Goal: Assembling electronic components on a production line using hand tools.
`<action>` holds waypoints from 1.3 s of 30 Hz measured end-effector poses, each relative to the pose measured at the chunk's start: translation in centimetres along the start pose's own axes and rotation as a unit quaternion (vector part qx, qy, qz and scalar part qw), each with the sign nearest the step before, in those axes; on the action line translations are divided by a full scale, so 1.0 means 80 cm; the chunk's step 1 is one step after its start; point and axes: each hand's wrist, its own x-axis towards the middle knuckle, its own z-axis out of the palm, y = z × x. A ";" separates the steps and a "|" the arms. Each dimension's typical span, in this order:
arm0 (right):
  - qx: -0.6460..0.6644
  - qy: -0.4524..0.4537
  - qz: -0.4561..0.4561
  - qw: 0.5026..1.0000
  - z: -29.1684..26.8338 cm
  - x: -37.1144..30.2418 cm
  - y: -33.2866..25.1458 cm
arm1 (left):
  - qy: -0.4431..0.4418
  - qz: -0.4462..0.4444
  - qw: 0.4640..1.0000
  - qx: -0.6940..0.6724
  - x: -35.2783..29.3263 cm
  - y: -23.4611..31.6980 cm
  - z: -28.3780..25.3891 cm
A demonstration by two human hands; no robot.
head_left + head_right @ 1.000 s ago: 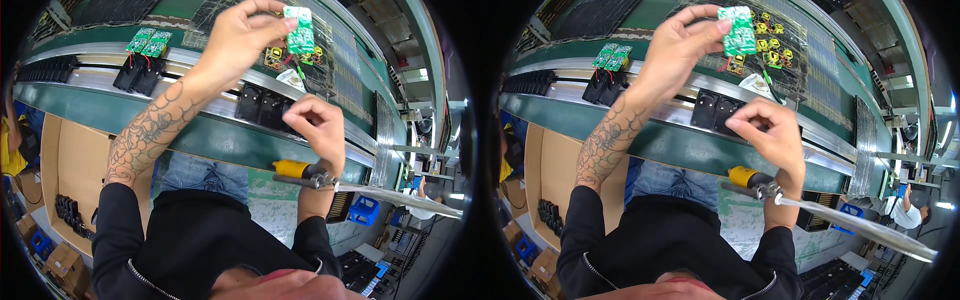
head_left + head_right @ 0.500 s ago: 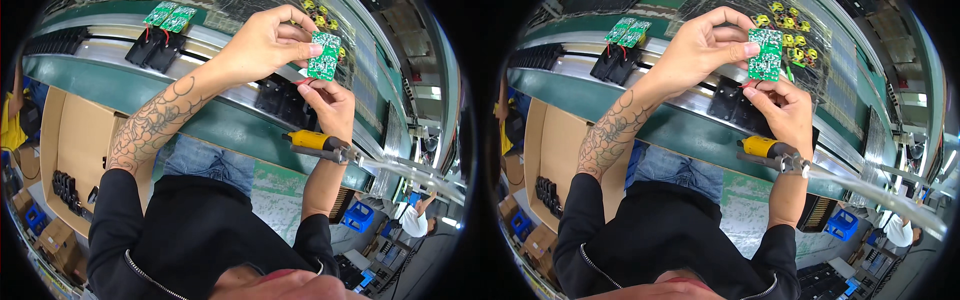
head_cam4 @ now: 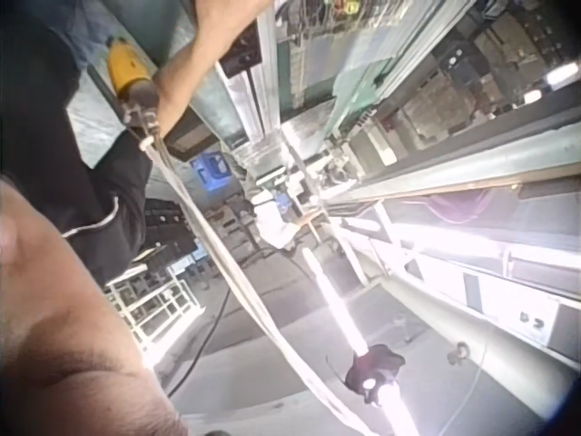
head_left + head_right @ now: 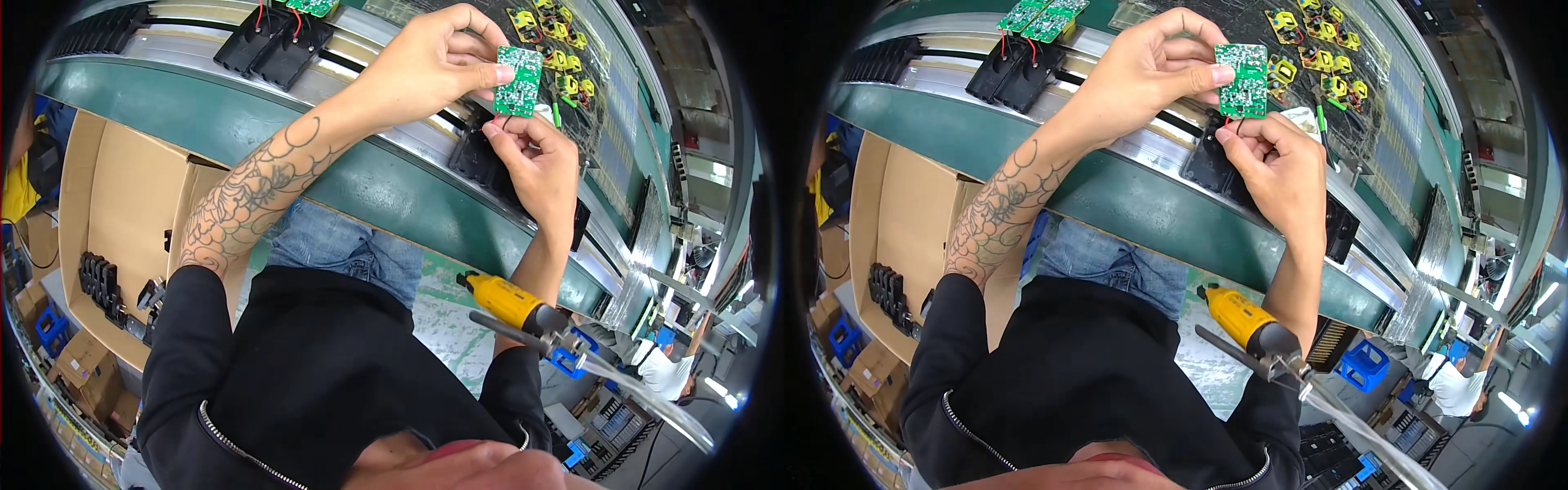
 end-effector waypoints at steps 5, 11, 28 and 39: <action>-0.030 -0.003 0.001 1.000 0.001 0.000 -0.002 | -0.006 0.006 1.000 -0.004 -0.002 -0.005 -0.004; -0.026 0.004 -0.005 1.000 0.002 0.000 0.000 | -0.015 0.007 1.000 -0.023 0.004 -0.009 -0.005; -0.055 0.014 -0.035 0.998 -0.004 -0.001 -0.010 | -0.015 0.029 0.999 0.022 -0.009 -0.009 -0.012; 0.349 -0.088 -0.301 0.883 -0.047 -0.084 0.047 | -0.016 0.101 0.993 0.056 -0.012 -0.027 -0.022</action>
